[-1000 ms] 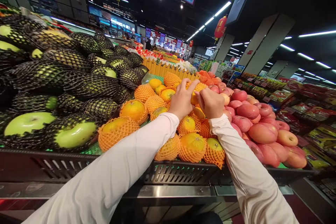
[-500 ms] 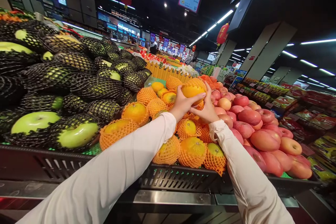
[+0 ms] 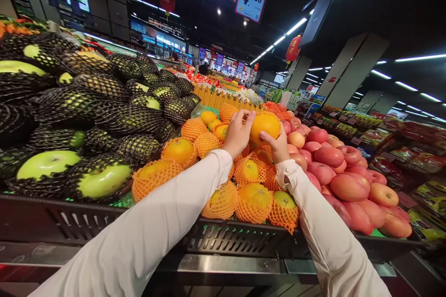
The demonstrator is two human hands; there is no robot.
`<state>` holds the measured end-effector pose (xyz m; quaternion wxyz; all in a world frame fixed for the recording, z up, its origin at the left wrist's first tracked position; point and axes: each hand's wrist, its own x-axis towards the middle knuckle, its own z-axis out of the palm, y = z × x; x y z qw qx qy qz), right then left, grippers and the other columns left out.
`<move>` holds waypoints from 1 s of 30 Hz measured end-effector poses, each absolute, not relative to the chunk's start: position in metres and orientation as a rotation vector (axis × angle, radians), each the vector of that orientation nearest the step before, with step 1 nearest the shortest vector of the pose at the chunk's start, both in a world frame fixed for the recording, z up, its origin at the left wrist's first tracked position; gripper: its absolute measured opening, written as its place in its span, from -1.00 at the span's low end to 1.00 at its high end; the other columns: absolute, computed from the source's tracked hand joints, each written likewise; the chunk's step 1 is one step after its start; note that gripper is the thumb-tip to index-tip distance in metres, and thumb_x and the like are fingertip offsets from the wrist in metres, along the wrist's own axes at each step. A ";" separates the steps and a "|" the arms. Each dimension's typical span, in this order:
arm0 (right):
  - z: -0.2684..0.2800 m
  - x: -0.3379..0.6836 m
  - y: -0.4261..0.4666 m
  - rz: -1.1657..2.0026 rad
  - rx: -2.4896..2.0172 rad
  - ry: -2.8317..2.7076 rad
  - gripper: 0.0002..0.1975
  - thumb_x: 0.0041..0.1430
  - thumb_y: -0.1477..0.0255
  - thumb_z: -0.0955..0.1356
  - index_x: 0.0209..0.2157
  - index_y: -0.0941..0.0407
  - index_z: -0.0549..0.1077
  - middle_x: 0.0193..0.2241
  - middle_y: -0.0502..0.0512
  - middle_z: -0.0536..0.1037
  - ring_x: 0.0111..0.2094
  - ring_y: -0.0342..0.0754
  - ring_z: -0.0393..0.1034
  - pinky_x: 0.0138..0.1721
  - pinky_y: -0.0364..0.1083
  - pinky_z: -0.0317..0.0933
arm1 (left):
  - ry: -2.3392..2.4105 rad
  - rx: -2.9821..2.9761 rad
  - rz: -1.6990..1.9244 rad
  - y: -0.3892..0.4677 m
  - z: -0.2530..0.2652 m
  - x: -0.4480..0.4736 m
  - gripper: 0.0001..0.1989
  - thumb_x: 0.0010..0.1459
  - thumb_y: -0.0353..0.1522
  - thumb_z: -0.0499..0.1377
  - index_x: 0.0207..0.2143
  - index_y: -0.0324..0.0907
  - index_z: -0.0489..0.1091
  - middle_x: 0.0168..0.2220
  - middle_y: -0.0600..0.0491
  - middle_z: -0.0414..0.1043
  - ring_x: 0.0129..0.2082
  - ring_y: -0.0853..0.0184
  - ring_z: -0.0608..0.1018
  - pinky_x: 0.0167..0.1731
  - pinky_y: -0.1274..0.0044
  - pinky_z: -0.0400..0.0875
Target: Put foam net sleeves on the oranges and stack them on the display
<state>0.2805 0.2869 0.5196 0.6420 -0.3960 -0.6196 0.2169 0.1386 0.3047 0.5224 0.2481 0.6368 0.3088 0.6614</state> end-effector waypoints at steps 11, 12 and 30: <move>0.518 0.285 0.291 0.463 -0.952 -1.381 -0.15 -0.37 -0.03 0.54 -0.10 0.06 0.18 -0.14 0.03 0.38 -0.17 -0.14 0.35 -0.13 -0.13 0.37 | 1.125 2.006 1.860 0.300 0.524 0.134 -0.82 0.34 -0.46 -0.05 -0.27 -0.16 0.33 -0.14 -0.12 0.45 -0.11 0.18 0.49 -0.03 0.35 0.35; 0.518 0.284 0.291 0.449 -0.960 -1.390 -0.14 -0.37 -0.03 0.55 -0.10 0.06 0.17 -0.13 0.04 0.38 -0.16 -0.13 0.36 -0.11 -0.11 0.38 | 1.104 1.991 1.887 0.300 0.524 0.135 -0.82 0.33 -0.46 -0.05 -0.28 -0.14 0.32 -0.15 -0.11 0.45 -0.11 0.19 0.49 -0.02 0.35 0.35; 0.519 0.281 0.280 -0.041 -0.888 -1.774 -0.22 -0.24 0.19 0.56 0.03 0.08 0.26 0.05 0.12 0.37 0.11 0.01 0.30 0.27 0.10 0.22 | 0.700 1.834 1.846 0.301 0.521 0.137 -0.83 0.15 -0.44 0.08 -0.18 -0.17 0.36 -0.09 -0.09 0.49 -0.03 0.22 0.50 0.10 0.34 0.35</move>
